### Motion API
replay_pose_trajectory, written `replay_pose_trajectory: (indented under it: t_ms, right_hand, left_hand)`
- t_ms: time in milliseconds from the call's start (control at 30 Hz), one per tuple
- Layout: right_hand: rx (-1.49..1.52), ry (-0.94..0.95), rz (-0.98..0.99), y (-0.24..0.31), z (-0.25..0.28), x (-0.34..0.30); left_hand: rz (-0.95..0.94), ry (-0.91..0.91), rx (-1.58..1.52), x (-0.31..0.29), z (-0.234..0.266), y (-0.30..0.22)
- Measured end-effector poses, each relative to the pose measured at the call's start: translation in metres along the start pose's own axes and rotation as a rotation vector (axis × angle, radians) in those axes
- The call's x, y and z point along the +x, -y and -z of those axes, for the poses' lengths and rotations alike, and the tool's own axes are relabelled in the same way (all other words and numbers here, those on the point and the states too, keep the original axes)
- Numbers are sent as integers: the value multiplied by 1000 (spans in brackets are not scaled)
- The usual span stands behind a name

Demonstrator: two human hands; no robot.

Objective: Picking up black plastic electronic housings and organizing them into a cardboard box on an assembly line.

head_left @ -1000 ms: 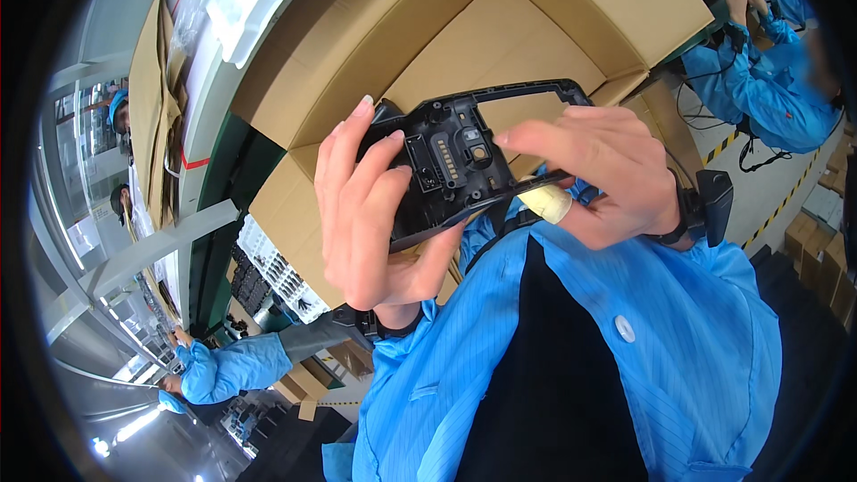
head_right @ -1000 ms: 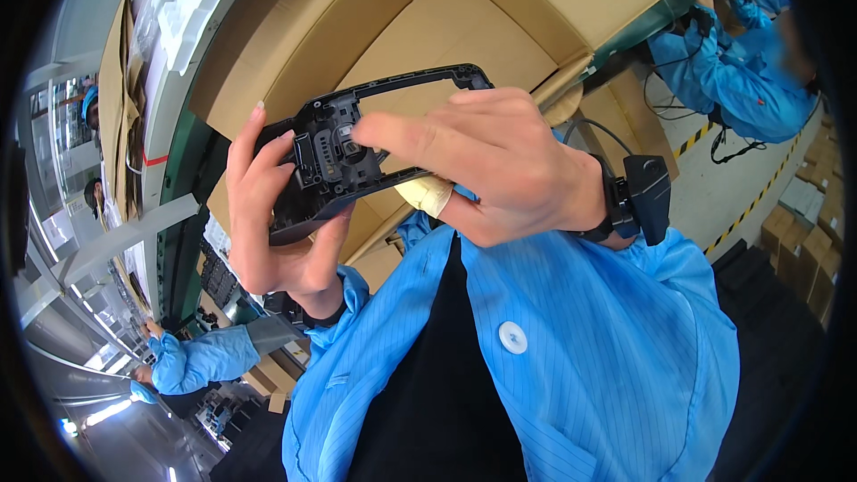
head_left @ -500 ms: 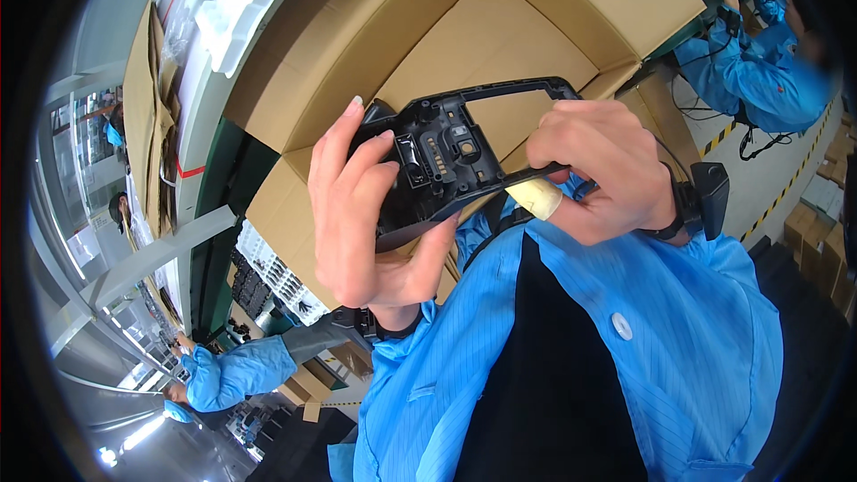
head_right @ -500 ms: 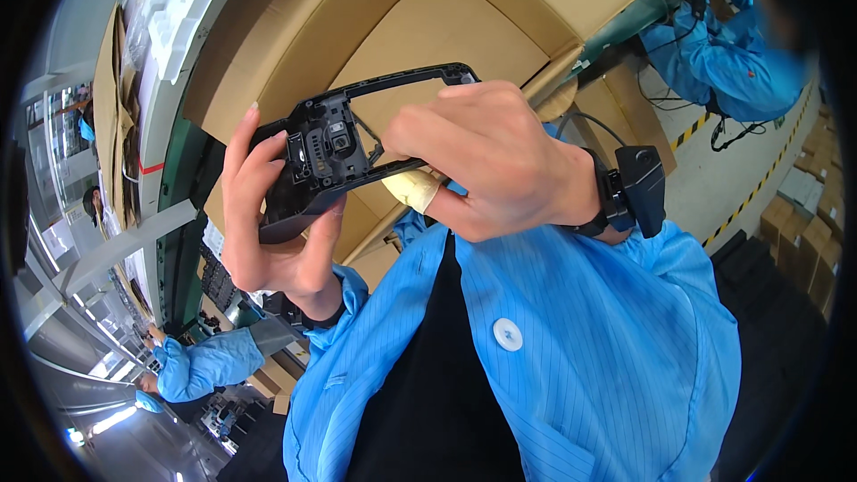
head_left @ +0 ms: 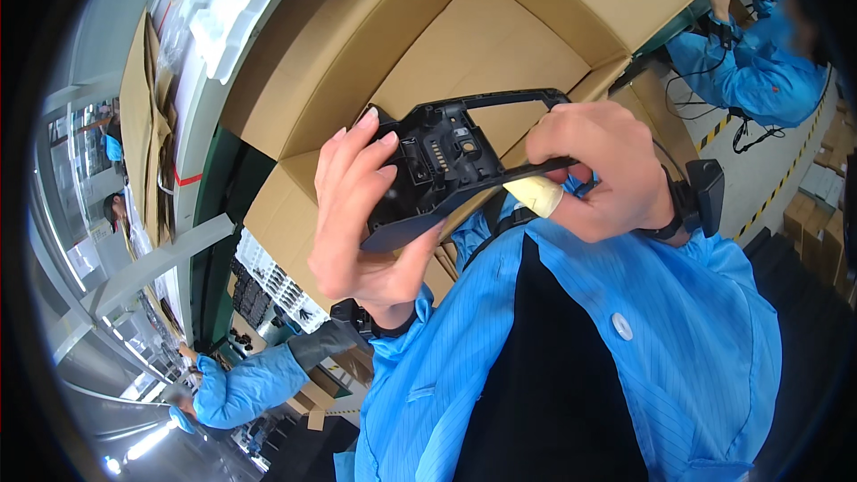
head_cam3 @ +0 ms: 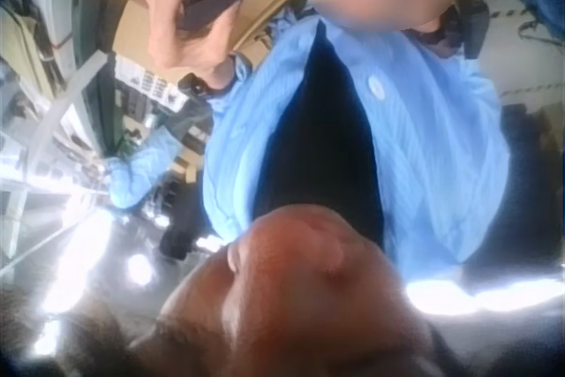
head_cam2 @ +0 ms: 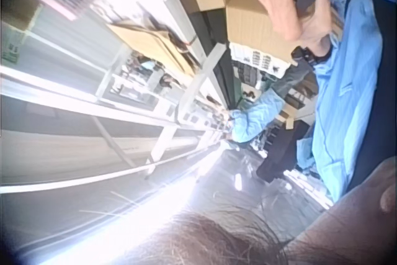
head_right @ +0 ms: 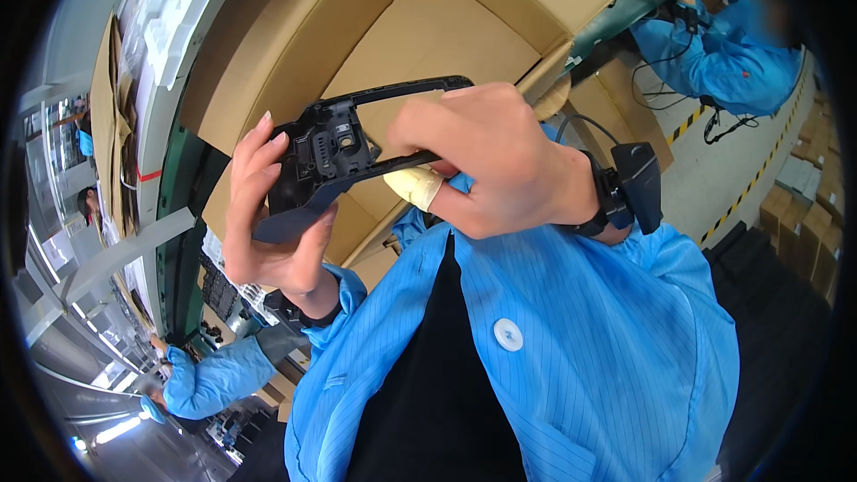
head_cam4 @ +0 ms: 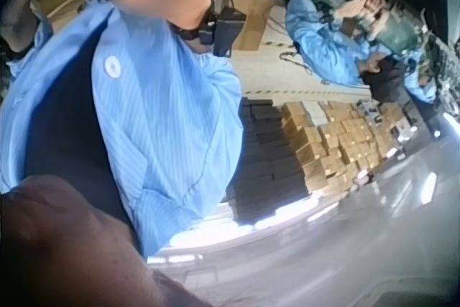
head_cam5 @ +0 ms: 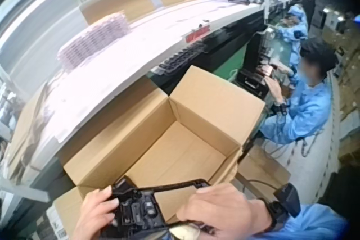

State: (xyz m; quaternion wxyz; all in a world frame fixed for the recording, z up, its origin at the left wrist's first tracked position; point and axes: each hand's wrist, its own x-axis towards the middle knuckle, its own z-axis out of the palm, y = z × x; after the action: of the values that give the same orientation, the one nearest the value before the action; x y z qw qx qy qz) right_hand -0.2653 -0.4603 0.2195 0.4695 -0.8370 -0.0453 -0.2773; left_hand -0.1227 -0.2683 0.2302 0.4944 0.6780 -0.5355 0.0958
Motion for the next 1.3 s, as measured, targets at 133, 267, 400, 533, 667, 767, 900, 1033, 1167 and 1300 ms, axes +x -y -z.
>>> replay_pose_trajectory:
  t_ms: [133, 267, 400, 533, 667, 767, 900, 1033, 1167, 1300]
  right_hand:
    - [93, -9, -181, 3, 5, -7]
    - [261, 48, -424, -15, 6, -16]
    - [466, -210, -454, -37, -4, -32]
    - [218, -33, -313, -35, 7, -39]
    - [74, -210, -309, -51, 24, -48]
    - [37, -273, -396, -72, 37, -65]
    - [205, -354, -531, -83, 66, -78]
    - [-59, -383, -573, -117, 108, -106]
    - [-5, -515, -949, -233, 138, -162]
    - [-496, -456, -813, -335, 134, -160]
  left_hand:
    - [30, -59, -103, -8, -6, 9]
    - [60, 9, -82, -14, -10, 9]
    - [82, 45, -6, -20, -15, 20]
    - [47, 96, 13, -27, -11, 21]
    - [310, 148, 144, -16, -15, 29]
    - [647, 323, 164, -9, -21, 98]
    - [774, 720, 265, -24, -48, 218]
    - [790, 849, 514, -85, -63, 292]
    - [546, 813, 906, -86, -69, 268]
    - [429, 583, 996, -109, -73, 256]
